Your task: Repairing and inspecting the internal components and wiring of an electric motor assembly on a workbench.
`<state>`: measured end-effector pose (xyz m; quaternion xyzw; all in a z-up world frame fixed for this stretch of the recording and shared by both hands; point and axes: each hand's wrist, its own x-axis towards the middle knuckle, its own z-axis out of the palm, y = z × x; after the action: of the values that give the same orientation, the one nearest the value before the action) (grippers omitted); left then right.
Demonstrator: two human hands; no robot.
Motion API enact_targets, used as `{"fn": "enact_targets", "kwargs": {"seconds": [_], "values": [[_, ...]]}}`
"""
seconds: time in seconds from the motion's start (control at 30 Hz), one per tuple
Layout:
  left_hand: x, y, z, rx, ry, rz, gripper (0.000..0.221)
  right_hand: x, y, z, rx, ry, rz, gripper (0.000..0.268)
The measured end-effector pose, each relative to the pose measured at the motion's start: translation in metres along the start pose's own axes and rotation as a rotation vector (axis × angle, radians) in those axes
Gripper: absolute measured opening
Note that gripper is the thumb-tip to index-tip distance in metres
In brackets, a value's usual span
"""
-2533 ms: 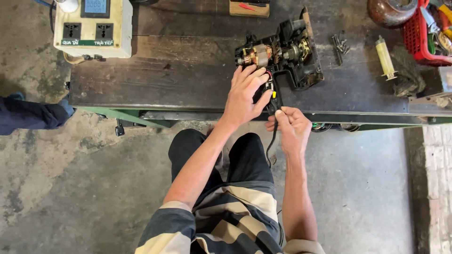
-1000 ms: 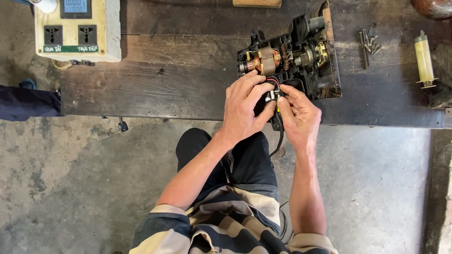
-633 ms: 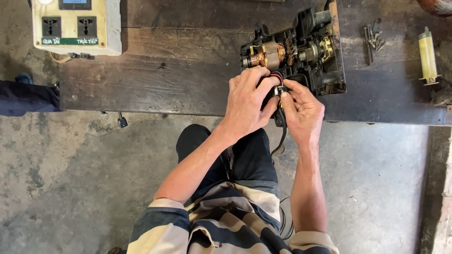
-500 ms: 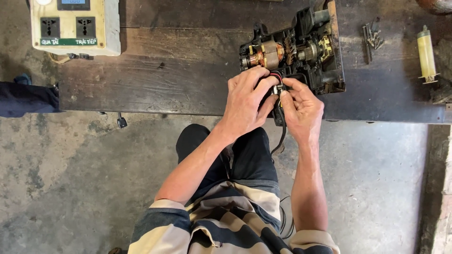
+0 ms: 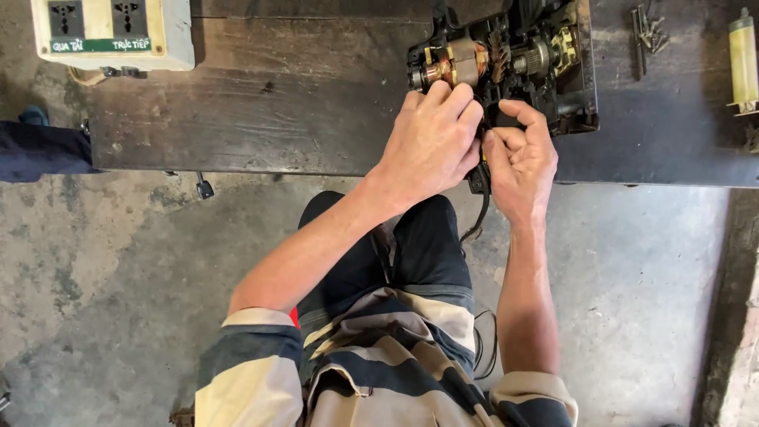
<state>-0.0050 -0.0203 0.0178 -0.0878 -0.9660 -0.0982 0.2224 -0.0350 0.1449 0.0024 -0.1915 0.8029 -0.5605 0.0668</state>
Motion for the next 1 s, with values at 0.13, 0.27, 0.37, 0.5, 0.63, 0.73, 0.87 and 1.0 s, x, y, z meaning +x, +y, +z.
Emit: {"fn": "enact_targets", "kwargs": {"seconds": [0.13,0.27,0.37,0.5,0.63,0.73,0.87,1.0], "values": [[0.006,-0.010,-0.001,0.002,-0.092,0.057,0.030,0.000,0.009,-0.004,-0.012,-0.005,0.002,0.030],[0.004,-0.019,-0.001,-0.073,-0.041,0.110,0.025,0.001,0.016,-0.005,0.061,-0.035,-0.023,0.031],[-0.002,-0.020,-0.002,-0.184,0.027,0.095,0.022,0.002,0.015,-0.004,0.079,-0.025,-0.014,0.029],[-0.015,-0.020,0.019,-0.352,0.212,0.045,0.022,0.004,0.049,-0.001,0.177,-0.020,-0.091,0.021],[-0.023,-0.016,0.021,-0.388,0.229,-0.016,0.022,0.008,0.021,0.001,0.157,-0.008,-0.093,0.018],[-0.026,-0.013,0.024,-0.411,0.226,-0.063,0.026,0.008,0.021,0.003,0.174,0.012,-0.084,0.018],[-0.031,-0.010,0.026,-0.406,0.206,-0.085,0.026,0.007,0.028,0.004,0.169,0.021,-0.068,0.021],[-0.036,-0.007,0.031,-0.414,0.227,-0.115,0.028,0.005,0.028,0.003,0.118,0.006,-0.098,0.029]]}}
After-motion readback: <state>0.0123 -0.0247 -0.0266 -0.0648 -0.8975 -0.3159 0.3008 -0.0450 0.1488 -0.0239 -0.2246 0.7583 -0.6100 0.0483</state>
